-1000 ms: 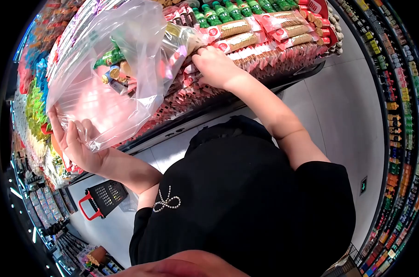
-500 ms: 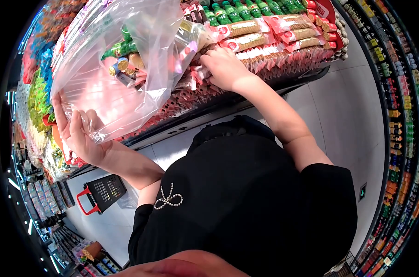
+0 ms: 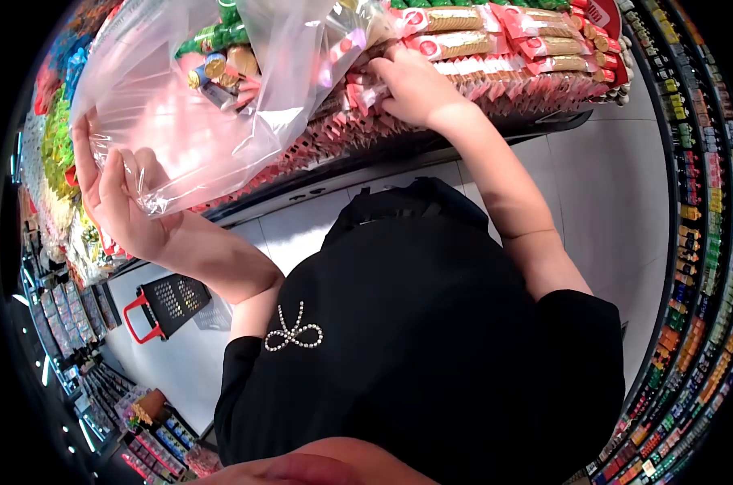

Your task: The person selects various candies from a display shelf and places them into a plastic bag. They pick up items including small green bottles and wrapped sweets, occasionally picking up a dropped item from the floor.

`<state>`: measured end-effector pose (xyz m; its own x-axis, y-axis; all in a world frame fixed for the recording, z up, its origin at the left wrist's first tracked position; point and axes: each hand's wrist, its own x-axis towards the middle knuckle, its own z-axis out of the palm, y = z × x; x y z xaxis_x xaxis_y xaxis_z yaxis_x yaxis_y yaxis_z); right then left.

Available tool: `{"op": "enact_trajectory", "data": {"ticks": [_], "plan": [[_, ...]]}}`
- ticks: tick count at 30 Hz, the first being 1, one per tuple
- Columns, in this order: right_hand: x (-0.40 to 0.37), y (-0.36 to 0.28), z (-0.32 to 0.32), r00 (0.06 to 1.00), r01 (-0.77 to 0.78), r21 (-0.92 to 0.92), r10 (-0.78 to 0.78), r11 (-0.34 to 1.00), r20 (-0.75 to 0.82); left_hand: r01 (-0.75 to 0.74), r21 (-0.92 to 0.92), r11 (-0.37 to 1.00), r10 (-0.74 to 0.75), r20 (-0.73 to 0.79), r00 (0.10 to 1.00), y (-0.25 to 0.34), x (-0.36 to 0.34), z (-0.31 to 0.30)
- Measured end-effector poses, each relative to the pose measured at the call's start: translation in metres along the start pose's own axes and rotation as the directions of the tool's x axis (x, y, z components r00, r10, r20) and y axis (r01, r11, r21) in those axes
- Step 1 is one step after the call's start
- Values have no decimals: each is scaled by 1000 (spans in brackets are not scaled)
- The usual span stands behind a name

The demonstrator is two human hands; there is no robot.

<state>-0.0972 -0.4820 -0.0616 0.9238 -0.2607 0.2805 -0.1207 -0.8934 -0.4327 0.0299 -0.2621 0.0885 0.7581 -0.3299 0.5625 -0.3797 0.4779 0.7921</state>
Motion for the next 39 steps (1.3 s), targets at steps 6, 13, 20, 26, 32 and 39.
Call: {"op": "enact_trajectory", "data": {"ticks": [6,13,20,26,32,39], "plan": [[5,-1,-7,1000,4,-41,-3,999,21,-28,37,999,26,52,998,-2,2,-1],[8,-8,-11,1000,8,-33,-7,999,23,-33,-217,976,77,199,977,-10,6,-10],[11,-10,-8,999,-7,-63,9,998,36,-14,-176,984,45,176,983,-7,6,-7],[-10,-65,-91,982,-67,259,18,964,187,1,20,1000,-1,18,1000,-2,6,-2],[9,-121,-132,954,289,800,-227,526,-196,57,-96,994,-51,68,996,-1,4,0],[112,-143,-87,931,346,87,-330,934,-154,53,-120,991,-45,71,996,2,13,-5]]}}
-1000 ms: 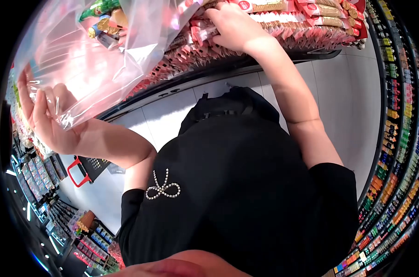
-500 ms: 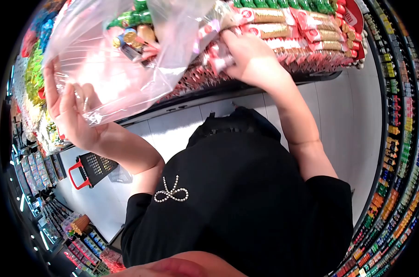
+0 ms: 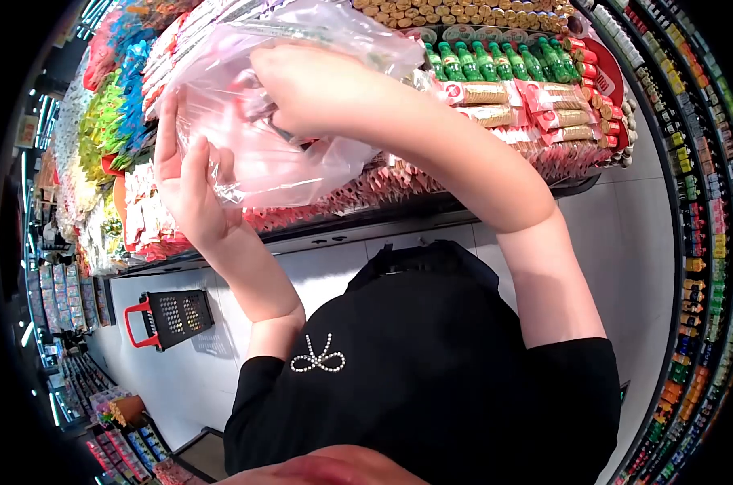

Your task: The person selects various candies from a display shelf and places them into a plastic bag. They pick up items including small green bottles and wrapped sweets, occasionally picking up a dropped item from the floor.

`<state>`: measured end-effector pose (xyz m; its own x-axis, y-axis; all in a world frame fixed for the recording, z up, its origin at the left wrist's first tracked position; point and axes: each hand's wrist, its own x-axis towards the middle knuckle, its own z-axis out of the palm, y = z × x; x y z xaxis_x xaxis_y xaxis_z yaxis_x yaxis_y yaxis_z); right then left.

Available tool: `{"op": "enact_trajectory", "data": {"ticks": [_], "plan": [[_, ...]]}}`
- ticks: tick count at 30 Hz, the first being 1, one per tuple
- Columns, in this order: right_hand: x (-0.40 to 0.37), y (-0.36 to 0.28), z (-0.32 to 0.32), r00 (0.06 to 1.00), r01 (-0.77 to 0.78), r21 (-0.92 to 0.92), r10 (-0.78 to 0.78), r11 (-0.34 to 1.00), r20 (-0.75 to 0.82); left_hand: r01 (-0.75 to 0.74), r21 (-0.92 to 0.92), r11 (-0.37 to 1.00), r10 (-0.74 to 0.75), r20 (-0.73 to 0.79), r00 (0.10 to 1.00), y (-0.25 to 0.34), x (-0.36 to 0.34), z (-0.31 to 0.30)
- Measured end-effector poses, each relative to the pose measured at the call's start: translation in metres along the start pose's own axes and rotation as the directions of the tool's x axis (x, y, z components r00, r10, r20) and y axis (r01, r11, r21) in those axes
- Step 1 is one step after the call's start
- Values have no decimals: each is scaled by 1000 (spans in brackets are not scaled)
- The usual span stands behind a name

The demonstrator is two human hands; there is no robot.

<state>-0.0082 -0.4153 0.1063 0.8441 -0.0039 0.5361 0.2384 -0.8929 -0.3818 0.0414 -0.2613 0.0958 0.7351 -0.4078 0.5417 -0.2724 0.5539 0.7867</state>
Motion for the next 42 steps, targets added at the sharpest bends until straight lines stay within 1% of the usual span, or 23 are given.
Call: {"op": "enact_trajectory", "data": {"ticks": [3,6,9,11,12,13,14,16,17,18,19,20,22,24,26,27,29,30,31,34,36,40,42], "plan": [[-1,-3,-9,994,-51,-11,52,999,94,25,-27,999,-25,-14,1000,-1,7,-2],[-21,-15,-36,984,52,-8,-50,999,170,48,-73,996,-51,-38,998,-3,13,-3],[-43,-17,-52,921,146,183,-202,972,334,62,-55,997,-64,-38,997,-7,24,-6],[-58,-8,-42,937,286,-203,-229,937,264,101,-45,994,-101,3,995,-8,45,-6],[-57,-8,-40,936,289,-202,-232,936,264,139,-32,990,-137,42,990,-9,59,-6],[-52,-6,-39,964,144,-328,-56,934,261,163,-66,984,-156,99,983,-13,77,-6],[-45,-3,-40,965,-1,-451,119,893,232,186,-99,978,-169,158,973,-17,99,-6],[-29,16,-39,997,-73,-536,53,841,-53,233,-20,972,-218,280,935,-6,146,5],[-23,34,-42,982,-38,-497,-61,867,-181,266,-61,962,-231,336,913,8,160,18],[-9,23,-55,948,-290,-488,178,824,-262,305,-95,947,-246,391,887,16,172,29],[5,34,-70,876,-49,-636,-273,770,-398,446,-220,868,-342,388,856,-7,220,10],[17,30,-79,804,-16,-459,-262,888,-534,441,-214,872,-354,348,868,-22,247,5],[31,47,-95,802,-24,-480,-270,877,-533,329,-115,937,-320,84,944,-26,258,9],[47,77,-107,812,-227,-554,-159,801,-562,265,-84,960,-268,-21,963,-15,251,16],[53,97,-113,767,-217,-595,-241,774,-594,193,-107,975,-199,-50,979,-10,236,27],[54,103,-114,768,-214,-597,-244,773,-592,216,-78,973,-210,80,974,-23,247,15],[53,122,-111,765,-221,-601,-245,768,-595,224,36,974,-226,62,972,-30,235,24],[50,137,-105,847,-312,-570,-49,760,-529,246,88,965,-252,56,966,-24,202,43],[45,146,-101,884,-401,-549,153,733,-441,252,113,961,-269,173,948,-32,196,42],[28,159,-97,916,-291,-591,41,752,-399,331,213,919,-376,226,899,-46,191,43],[20,161,-102,948,-287,-645,111,708,-299,337,294,894,-417,276,866,-42,189,44],[3,156,-109,964,-238,-384,167,892,-209,351,450,822,-537,402,742,-38,186,39],[-8,132,-117,973,-194,-276,150,941,-175,371,422,827,-543,429,722,-40,177,42]]}}
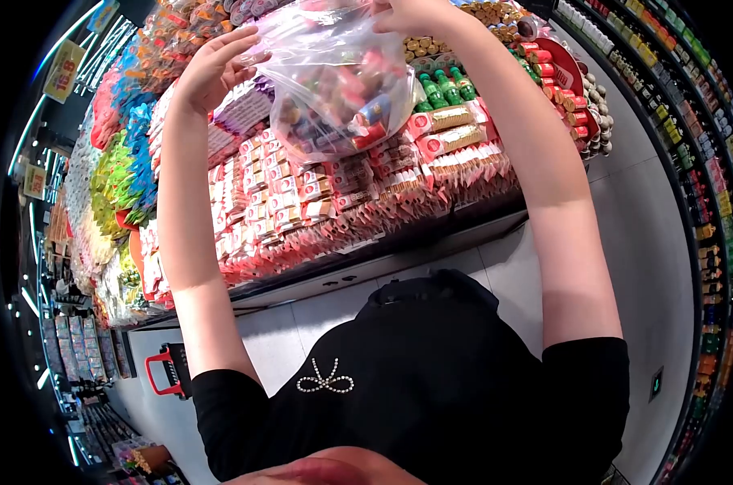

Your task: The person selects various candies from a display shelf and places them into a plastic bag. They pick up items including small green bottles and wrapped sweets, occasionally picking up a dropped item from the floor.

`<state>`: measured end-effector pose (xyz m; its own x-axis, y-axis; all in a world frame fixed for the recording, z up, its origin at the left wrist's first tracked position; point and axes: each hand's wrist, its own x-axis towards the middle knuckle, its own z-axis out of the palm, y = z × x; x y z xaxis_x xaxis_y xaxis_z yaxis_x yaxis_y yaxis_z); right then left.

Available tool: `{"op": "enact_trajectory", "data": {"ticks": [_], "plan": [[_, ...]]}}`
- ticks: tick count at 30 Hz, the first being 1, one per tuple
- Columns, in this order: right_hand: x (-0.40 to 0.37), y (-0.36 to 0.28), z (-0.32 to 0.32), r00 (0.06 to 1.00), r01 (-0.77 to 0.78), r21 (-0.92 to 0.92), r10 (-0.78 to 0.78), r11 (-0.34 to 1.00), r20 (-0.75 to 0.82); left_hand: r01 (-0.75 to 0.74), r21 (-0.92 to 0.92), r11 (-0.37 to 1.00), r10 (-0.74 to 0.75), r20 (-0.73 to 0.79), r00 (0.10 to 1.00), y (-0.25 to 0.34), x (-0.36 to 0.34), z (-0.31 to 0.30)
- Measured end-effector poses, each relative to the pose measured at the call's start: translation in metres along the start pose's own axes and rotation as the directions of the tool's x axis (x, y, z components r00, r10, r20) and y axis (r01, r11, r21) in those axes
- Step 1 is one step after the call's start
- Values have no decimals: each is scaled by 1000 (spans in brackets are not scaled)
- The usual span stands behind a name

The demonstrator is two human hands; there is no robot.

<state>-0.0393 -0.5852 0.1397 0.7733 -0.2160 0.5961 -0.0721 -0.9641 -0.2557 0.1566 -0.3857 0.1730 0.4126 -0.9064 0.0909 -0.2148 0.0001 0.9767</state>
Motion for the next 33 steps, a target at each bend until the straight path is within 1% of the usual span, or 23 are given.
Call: {"op": "enact_trajectory", "data": {"ticks": [2,3,4,6,7,8,10,11,12,14,15,16,17,18,19,20,21,22,26,28,29,31,33], "plan": [[-16,-25,-16,993,-116,257,102,959,67,-2,42,999,0,64,998,-6,-2,7],[-22,-26,-19,992,-124,179,119,976,39,-18,88,996,15,36,999,-10,-4,11],[-27,-13,-13,990,-130,-56,133,990,47,-31,135,990,29,13,999,-15,-5,16],[-43,-24,-15,971,86,34,-77,996,-225,-235,233,944,246,-19,969,-27,-4,31],[-54,-30,-18,974,54,38,-44,998,-223,-269,298,916,271,38,962,-33,-9,39],[-69,-38,-21,933,46,-34,-55,998,-355,-257,306,917,209,181,961,-52,2,28],[-104,-61,-29,860,-19,-62,-15,998,-509,-524,614,590,341,399,851,-55,-16,50],[-126,-63,-23,848,-59,-3,48,998,-528,-600,609,519,370,472,800,-63,-17,62],[-151,-62,-18,831,-98,48,108,994,-546,-668,684,293,484,496,721,-74,-20,73],[-200,-68,-5,840,-181,58,186,982,-509,-593,794,133,545,441,713,-91,-17,87],[-232,-71,15,760,-300,358,448,885,-472,-539,837,96,585,390,711,-94,-16,90],[-257,-67,29,762,-313,309,432,898,-483,-525,842,128,561,375,738,-95,-15,91],[-288,-67,45,711,-476,316,571,820,-411,-538,841,55,624,392,676,-101,-13,90],[-318,-69,61,636,-619,310,692,721,-341,-485,867,110,551,353,756,-103,-13,88],[-341,-71,75,595,-659,303,724,688,-349,-541,838,75,623,384,682,-106,-13,89],[-363,-75,88,532,-733,324,801,597,-274,-458,880,129,507,338,793,-107,-14,83],[-380,-78,97,412,-818,369,897,442,-160,-524,845,107,599,366,712,-110,-16,88],[-397,-81,106,280,-876,397,959,274,-42,-510,859,46,616,378,691,-114,-15,85],[-474,-73,168,224,-902,395,971,173,87,-553,832,44,607,418,676,-121,-9,74],[-502,-70,199,223,-962,212,940,170,257,-534,845,4,570,437,695,-125,7,33],[-518,-68,217,215,-963,215,942,161,257,-510,859,-41,539,449,713,-128,16,13],[-556,-63,263,142,-989,95,888,112,437,-476,871,-124,503,468,726,-132,24,4],[-603,-61,319,55,-995,-41,862,87,503,-455,870,-190,505,484,715,-130,27,-9]]}}
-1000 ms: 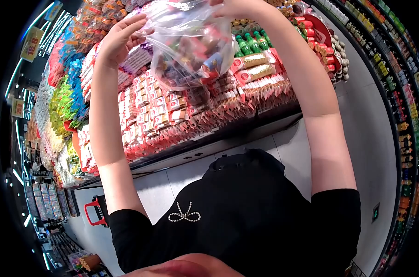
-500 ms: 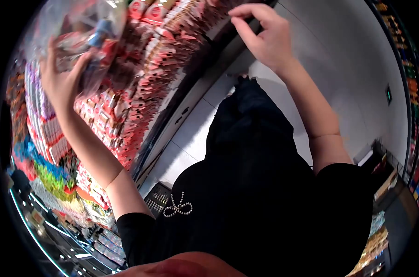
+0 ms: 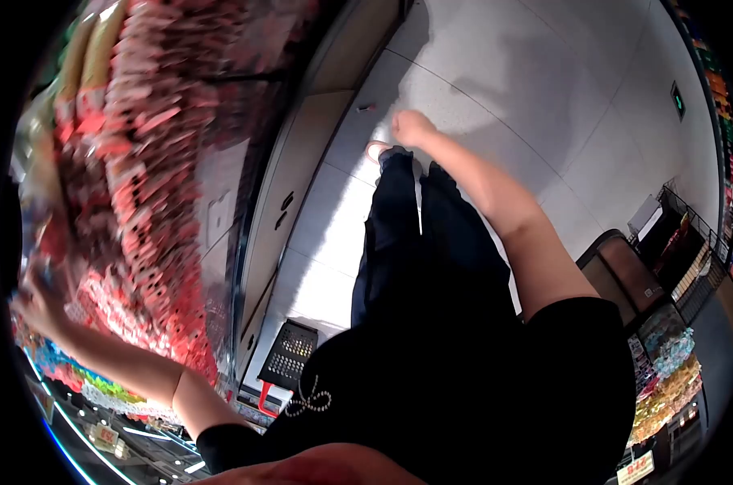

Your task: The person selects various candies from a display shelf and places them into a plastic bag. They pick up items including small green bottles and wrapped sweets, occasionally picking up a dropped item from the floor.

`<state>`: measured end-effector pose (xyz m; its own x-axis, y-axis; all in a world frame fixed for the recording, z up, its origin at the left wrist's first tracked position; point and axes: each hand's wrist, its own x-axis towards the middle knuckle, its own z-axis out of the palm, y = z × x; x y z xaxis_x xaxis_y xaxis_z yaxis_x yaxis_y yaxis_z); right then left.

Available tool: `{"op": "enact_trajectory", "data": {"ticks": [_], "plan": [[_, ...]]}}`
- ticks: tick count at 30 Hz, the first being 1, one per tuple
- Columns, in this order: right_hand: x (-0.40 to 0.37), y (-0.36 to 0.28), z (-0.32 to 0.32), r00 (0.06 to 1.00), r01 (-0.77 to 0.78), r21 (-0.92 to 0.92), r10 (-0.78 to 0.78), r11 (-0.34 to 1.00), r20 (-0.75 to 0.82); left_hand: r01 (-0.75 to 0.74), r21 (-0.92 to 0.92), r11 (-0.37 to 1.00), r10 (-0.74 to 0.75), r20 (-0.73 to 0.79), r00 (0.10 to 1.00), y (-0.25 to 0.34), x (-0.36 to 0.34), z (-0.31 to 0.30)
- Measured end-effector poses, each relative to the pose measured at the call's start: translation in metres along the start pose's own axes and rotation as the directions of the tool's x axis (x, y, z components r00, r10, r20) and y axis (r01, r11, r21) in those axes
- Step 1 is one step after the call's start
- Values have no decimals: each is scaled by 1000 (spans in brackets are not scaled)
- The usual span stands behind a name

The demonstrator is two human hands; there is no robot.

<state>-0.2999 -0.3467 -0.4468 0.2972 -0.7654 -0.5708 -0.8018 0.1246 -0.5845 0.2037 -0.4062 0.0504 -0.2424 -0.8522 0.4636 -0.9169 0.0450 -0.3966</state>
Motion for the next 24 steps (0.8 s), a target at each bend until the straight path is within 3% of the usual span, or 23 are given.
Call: {"op": "enact_trajectory", "data": {"ticks": [2,5,7,11,13,20,23,24], "plan": [[21,27,30,999,-39,-41,40,998,16,-8,77,997,10,-14,1000,-11,-4,-4],[49,70,80,970,-131,-108,150,985,189,-10,179,984,16,-35,999,-11,-2,-9],[69,95,108,948,-221,-232,264,947,176,1,232,973,14,-62,998,-4,-4,-10],[110,136,148,936,-267,-255,313,929,161,29,276,961,-5,-89,996,6,-1,-6],[139,147,165,915,-244,-388,344,889,212,33,296,955,-6,-94,996,10,2,-6],[270,160,257,927,66,-471,120,880,355,67,365,929,-15,-142,990,29,0,9],[322,173,313,965,80,-422,36,903,260,69,394,916,-6,-160,987,38,5,12],[326,176,320,973,161,-453,-65,877,219,65,400,914,-1,-157,988,43,6,18]]}}
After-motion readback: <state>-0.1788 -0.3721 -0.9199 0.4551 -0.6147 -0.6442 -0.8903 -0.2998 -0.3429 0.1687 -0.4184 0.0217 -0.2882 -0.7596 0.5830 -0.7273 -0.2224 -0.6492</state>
